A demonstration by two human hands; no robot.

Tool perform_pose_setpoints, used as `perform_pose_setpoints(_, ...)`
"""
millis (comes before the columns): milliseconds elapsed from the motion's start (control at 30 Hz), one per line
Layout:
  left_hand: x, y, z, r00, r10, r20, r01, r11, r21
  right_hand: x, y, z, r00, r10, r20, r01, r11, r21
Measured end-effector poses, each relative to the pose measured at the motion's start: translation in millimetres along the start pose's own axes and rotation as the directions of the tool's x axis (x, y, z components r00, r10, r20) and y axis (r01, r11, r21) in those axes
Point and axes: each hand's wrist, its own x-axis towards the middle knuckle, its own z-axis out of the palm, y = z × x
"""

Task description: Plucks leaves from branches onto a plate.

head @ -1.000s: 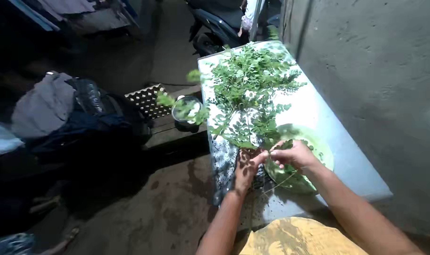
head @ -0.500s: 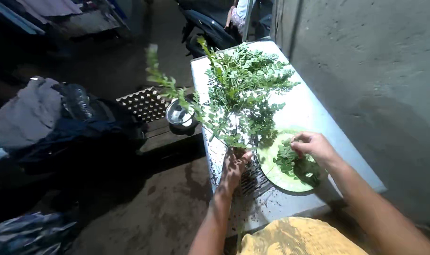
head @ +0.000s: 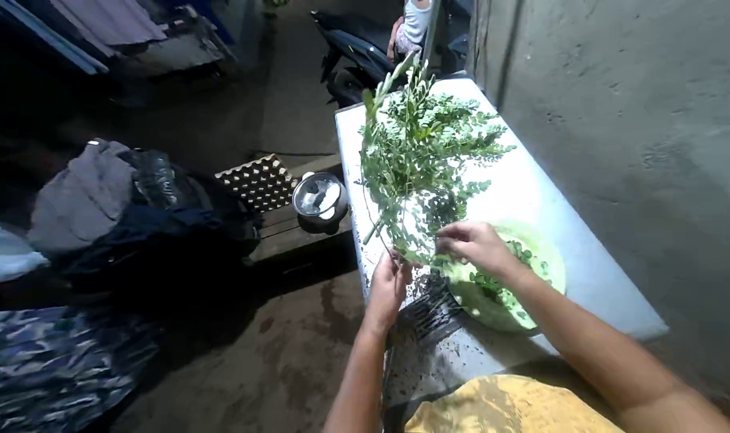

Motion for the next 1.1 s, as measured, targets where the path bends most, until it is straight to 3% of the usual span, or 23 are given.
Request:
perform_pose_setpoints(133, -10.9, -0.4, 11.3, 0.996, 0.089, 0.0, -0.086, 0.967, 0.24, 13.4, -14.4, 12.7, 0.982, 0.179, 0.069, -0.186, 0.974, 0.127)
perform_pose_setpoints(200, -10.9, -6.5, 12.0, 0.991, 0.13, 0.014, -0.129, 0.954, 0.272, 13.4, -18.3, 12.7, 0.965, 0.249, 0.082, -0.259, 0.949, 0.177)
perform_pose_setpoints(367, -9.5, -19.3, 10.7, 0.984, 0.173, 0.035, -0.176, 0.98, 0.097, 10.9, -11.3, -2.5, 0.955, 0.264, 0.132, -0.295, 0.872, 0.39)
perform_pose_setpoints(433, -12.9, -15.7, 12.9, 0.986, 0.161, 0.033, -0.161, 0.987, -0.021, 9.4, -8.4, -10.1, 0.955, 0.263, 0.136, -0.296, 0.861, 0.414)
perform_pose_setpoints(533, -11.7, -14.2, 10.3, 0.999, 0.019, -0.037, -0.025, 0.984, -0.178, 7.8, -1.1, -34.3, 0.971, 0.23, 0.064, -0.237, 0.886, 0.399)
perform_pose_setpoints(600, -11.6, -24.3, -2.2, 0.999, 0.05, -0.018, -0.053, 0.971, -0.235, 5.0, 6.3, -54.2, 0.981, 0.195, 0.005, -0.182, 0.905, 0.385)
perform_pose_setpoints(633, -11.9, -27.5, -7.6, 0.996, 0.086, -0.014, -0.087, 0.979, -0.182, 1.7, 10.7, -62.2, 0.983, 0.184, -0.024, -0.162, 0.914, 0.372)
perform_pose_setpoints(700, -10.7, -24.3, -11.8, 0.997, 0.073, -0.02, -0.075, 0.99, -0.122, -8.8, 20.9, -71.3, 0.981, 0.182, -0.059, -0.16, 0.95, 0.268)
perform_pose_setpoints(767, -8.6, -18.1, -13.2, 0.999, 0.034, 0.009, -0.033, 0.99, -0.134, -20.7, 34.2, -73.2, 0.98, 0.193, -0.041, -0.193, 0.981, -0.002)
perform_pose_setpoints(867, -7.8, -10.4, -9.4, 0.997, -0.013, 0.074, 0.024, 0.988, -0.155, -32.7, 51.0, -69.6, 0.978, 0.203, 0.05, -0.163, 0.89, -0.425)
perform_pose_setpoints(933, -7.3, -3.8, -4.0, 0.987, -0.046, 0.151, 0.077, 0.976, -0.204, -36.9, 52.1, -62.4, 0.987, 0.151, 0.061, -0.103, 0.868, -0.486)
perform_pose_setpoints(1033, -5.0, 2.1, 3.6, 0.951, -0.108, 0.289, 0.192, 0.94, -0.28, -36.4, 44.5, -50.8, 1.0, 0.014, -0.001, -0.014, 0.957, -0.29)
perform_pose_setpoints(1100, -6.5, 4.8, 7.8, 0.917, -0.138, 0.374, 0.249, 0.931, -0.268, -32.4, 30.7, -42.5, 0.998, 0.054, -0.012, -0.055, 0.997, -0.045)
